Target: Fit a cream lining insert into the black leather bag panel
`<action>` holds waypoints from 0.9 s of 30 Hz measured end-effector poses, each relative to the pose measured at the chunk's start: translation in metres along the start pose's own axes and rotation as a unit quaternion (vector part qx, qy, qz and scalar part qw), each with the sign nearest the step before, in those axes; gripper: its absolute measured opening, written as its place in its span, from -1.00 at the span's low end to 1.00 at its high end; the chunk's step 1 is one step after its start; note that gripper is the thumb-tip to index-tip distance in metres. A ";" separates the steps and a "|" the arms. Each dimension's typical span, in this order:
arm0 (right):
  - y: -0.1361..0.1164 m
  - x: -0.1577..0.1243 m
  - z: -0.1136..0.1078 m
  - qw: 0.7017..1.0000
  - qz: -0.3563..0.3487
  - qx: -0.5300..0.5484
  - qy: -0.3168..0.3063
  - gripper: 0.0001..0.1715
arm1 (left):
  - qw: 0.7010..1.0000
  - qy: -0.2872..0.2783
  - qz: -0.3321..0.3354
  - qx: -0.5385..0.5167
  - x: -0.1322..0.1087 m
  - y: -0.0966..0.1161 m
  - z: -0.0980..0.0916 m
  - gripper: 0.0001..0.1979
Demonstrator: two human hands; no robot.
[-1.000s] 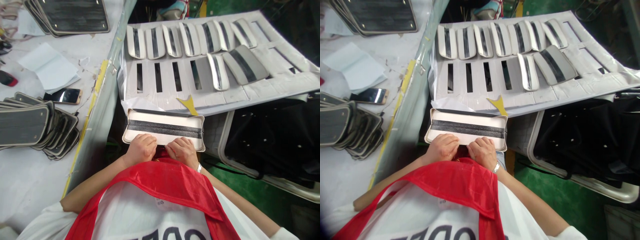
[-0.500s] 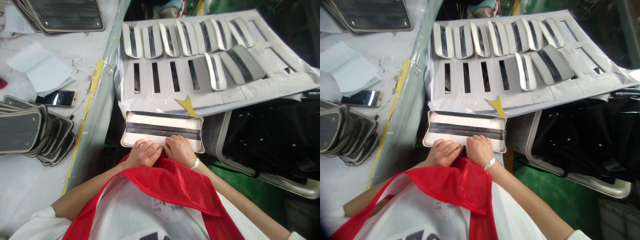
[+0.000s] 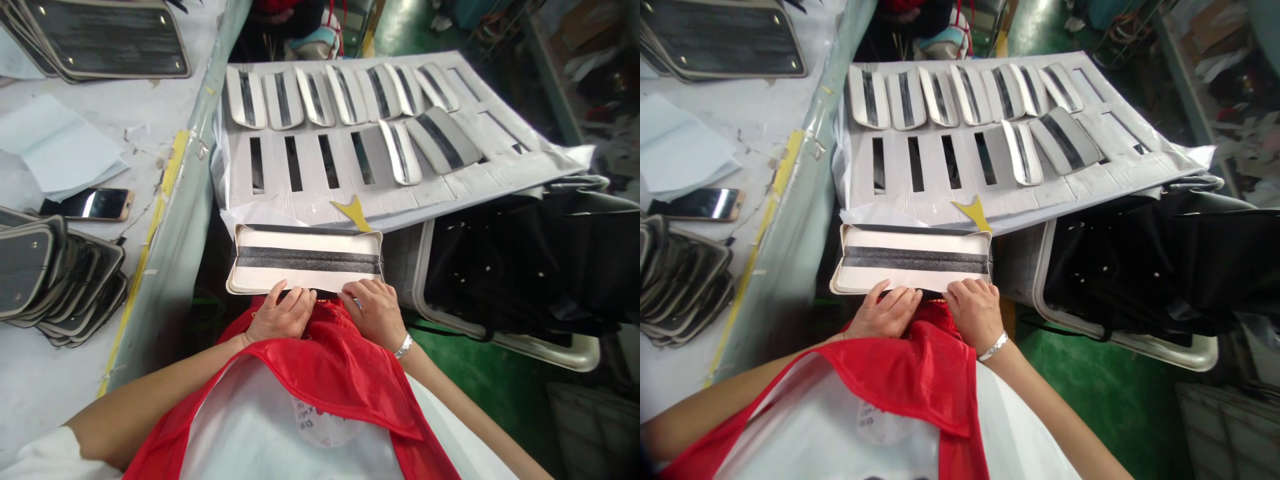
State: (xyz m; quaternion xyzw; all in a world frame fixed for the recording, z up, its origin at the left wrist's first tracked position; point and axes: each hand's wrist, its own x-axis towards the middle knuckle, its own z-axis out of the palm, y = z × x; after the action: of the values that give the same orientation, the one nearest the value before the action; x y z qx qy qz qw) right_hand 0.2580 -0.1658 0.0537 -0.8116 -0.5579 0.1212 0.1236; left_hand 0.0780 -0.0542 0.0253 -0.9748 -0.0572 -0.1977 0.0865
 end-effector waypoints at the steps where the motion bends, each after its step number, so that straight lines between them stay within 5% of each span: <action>1: 0.001 -0.001 0.002 1.000 0.000 0.006 0.009 -0.78 | 1.000 -0.002 0.004 0.009 0.001 0.002 0.001 -0.76; 16: 0.000 0.003 0.007 0.998 -0.021 -0.055 0.021 -0.77 | 0.997 -0.014 0.024 0.071 0.030 0.016 0.000 -0.78; 21: 0.021 -0.016 0.003 0.992 0.054 -0.048 0.107 -0.76 | 0.998 -0.038 0.030 0.029 0.033 0.024 0.008 -0.74; 27: 0.043 -0.031 0.002 0.985 0.044 0.016 0.165 -0.85 | 0.998 -0.041 0.036 0.015 0.032 0.034 0.019 -0.65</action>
State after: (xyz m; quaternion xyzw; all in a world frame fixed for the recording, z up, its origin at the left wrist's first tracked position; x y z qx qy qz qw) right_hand 0.2837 -0.2096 0.0392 -0.8424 -0.4913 -0.0007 0.2213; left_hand 0.1194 -0.0808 0.0154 -0.9821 -0.0288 -0.1531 0.1061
